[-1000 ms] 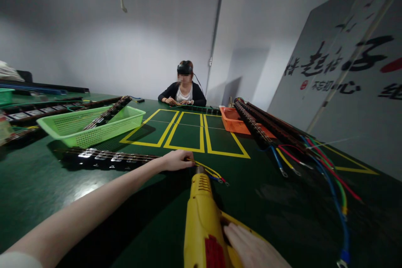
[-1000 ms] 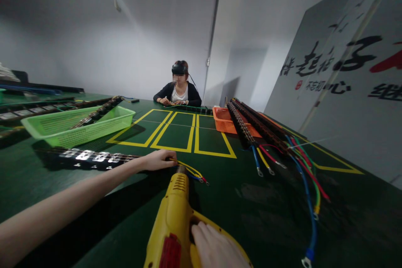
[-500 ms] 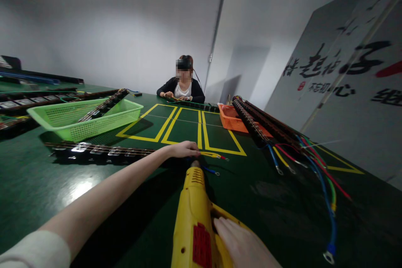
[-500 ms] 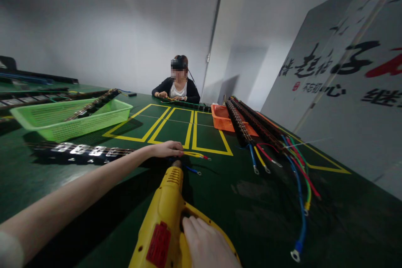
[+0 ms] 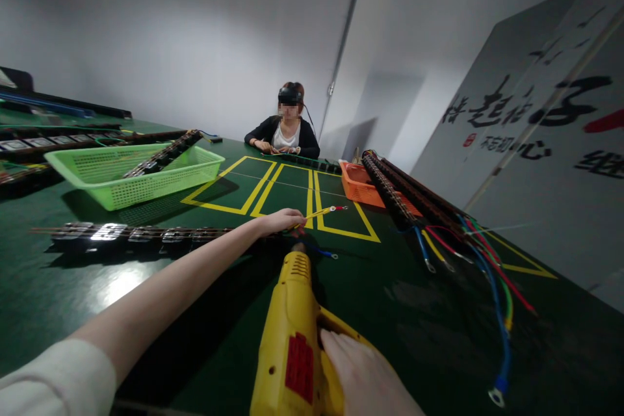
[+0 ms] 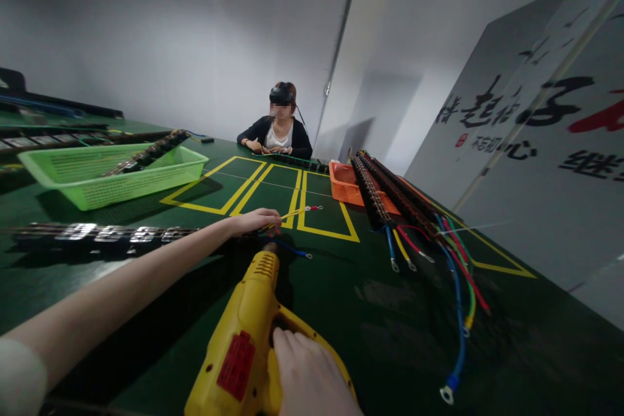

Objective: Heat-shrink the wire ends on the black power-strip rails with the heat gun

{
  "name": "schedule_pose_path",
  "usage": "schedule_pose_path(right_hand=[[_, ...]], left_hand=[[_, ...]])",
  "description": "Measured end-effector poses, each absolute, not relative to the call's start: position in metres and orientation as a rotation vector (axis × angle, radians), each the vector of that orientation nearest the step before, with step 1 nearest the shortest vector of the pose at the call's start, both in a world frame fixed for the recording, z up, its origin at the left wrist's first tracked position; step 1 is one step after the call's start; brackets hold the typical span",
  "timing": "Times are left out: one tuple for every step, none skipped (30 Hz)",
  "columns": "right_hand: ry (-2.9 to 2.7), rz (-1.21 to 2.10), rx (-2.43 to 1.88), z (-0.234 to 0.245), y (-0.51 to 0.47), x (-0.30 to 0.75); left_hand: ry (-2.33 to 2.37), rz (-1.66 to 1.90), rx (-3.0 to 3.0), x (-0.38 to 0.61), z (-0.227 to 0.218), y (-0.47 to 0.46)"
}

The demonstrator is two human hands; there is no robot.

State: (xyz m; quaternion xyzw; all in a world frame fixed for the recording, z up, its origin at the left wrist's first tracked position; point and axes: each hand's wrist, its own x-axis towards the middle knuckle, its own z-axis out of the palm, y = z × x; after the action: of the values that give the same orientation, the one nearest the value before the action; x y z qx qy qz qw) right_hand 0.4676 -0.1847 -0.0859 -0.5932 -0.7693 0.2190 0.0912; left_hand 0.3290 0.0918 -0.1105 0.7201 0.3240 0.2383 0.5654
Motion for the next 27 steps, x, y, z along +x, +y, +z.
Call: schedule_pose_path(right_hand=[[-2.280, 0.654, -1.751, -0.084, -0.184, 0.464], [-2.274, 0.664, -1.739, -0.083, -0.184, 0.460], [-2.264, 0.677, -1.731, -0.081, -0.183, 0.457], [-2.251, 0.688, -1.725, -0.080, -0.183, 0.455], [-2.237, 0.696, -1.718, -0.079, -0.182, 0.453], [-2.228, 0.708, -1.711, -0.078, -0.181, 0.452], [-2.226, 0.725, -1.705, -0.078, -0.181, 0.451], [-2.221, 0.739, -1.708, -0.077, -0.181, 0.451], [-2.214, 0.752, -1.720, -0.076, -0.181, 0.452], [-2.209, 0.771, -1.734, -0.075, -0.181, 0.453], [-2.203, 0.790, -1.745, -0.073, -0.182, 0.455], [-2.196, 0.803, -1.745, -0.072, -0.182, 0.457], [-2.194, 0.810, -1.723, -0.070, -0.182, 0.459], [-2.200, 0.813, -1.682, -0.069, -0.182, 0.461], [-2.202, 0.804, -1.632, -0.068, -0.181, 0.463], [-2.192, 0.777, -1.589, -0.068, -0.181, 0.464], [-2.177, 0.735, -1.558, -0.068, -0.180, 0.464], [-2.164, 0.688, -1.546, -0.069, -0.179, 0.463], [-2.156, 0.636, -1.552, -0.069, -0.178, 0.460], [-2.155, 0.587, -1.573, -0.069, -0.176, 0.456], [-2.160, 0.555, -1.601, -0.069, -0.175, 0.452], [-2.167, 0.539, -1.630, -0.068, -0.174, 0.447], [-2.169, 0.538, -1.654, -0.067, -0.172, 0.442], [-2.164, 0.548, -1.671, -0.066, -0.170, 0.439], [-2.155, 0.561, -1.683, -0.065, -0.168, 0.436], [-2.141, 0.568, -1.691, -0.064, -0.166, 0.434], [-2.125, 0.565, -1.702, -0.064, -0.165, 0.434]], left_hand=[[0.762, 0.551, 1.699, 0.329, -0.110, 0.091], [0.758, 0.541, 1.720, 0.329, -0.109, 0.090], [0.746, 0.528, 1.754, 0.329, -0.109, 0.089], [0.727, 0.512, 1.795, 0.330, -0.109, 0.089], [0.703, 0.498, 1.833, 0.330, -0.109, 0.089], [0.676, 0.489, 1.862, 0.330, -0.110, 0.089], [0.651, 0.487, 1.883, 0.331, -0.110, 0.089], [0.634, 0.490, 1.897, 0.331, -0.111, 0.090], [0.626, 0.496, 1.907, 0.331, -0.111, 0.090], [0.626, 0.501, 1.916, 0.332, -0.112, 0.090], [0.630, 0.504, 1.922, 0.332, -0.112, 0.090], [0.636, 0.502, 1.923, 0.332, -0.113, 0.091], [0.642, 0.500, 1.916, 0.332, -0.114, 0.091], [0.647, 0.498, 1.902, 0.332, -0.114, 0.092], [0.649, 0.495, 1.890, 0.333, -0.115, 0.092], [0.650, 0.490, 1.879, 0.333, -0.115, 0.092], [0.650, 0.485, 1.874, 0.333, -0.115, 0.092], [0.651, 0.479, 1.872, 0.333, -0.115, 0.092], [0.651, 0.472, 1.875, 0.334, -0.115, 0.092], [0.653, 0.466, 1.881, 0.334, -0.115, 0.092], [0.662, 0.462, 1.886, 0.334, -0.115, 0.093], [0.674, 0.456, 1.887, 0.335, -0.116, 0.093], [0.686, 0.449, 1.886, 0.335, -0.116, 0.094], [0.693, 0.444, 1.880, 0.336, -0.116, 0.095], [0.696, 0.438, 1.875, 0.336, -0.117, 0.096], [0.697, 0.432, 1.875, 0.336, -0.118, 0.097], [0.701, 0.425, 1.879, 0.336, -0.119, 0.099]])
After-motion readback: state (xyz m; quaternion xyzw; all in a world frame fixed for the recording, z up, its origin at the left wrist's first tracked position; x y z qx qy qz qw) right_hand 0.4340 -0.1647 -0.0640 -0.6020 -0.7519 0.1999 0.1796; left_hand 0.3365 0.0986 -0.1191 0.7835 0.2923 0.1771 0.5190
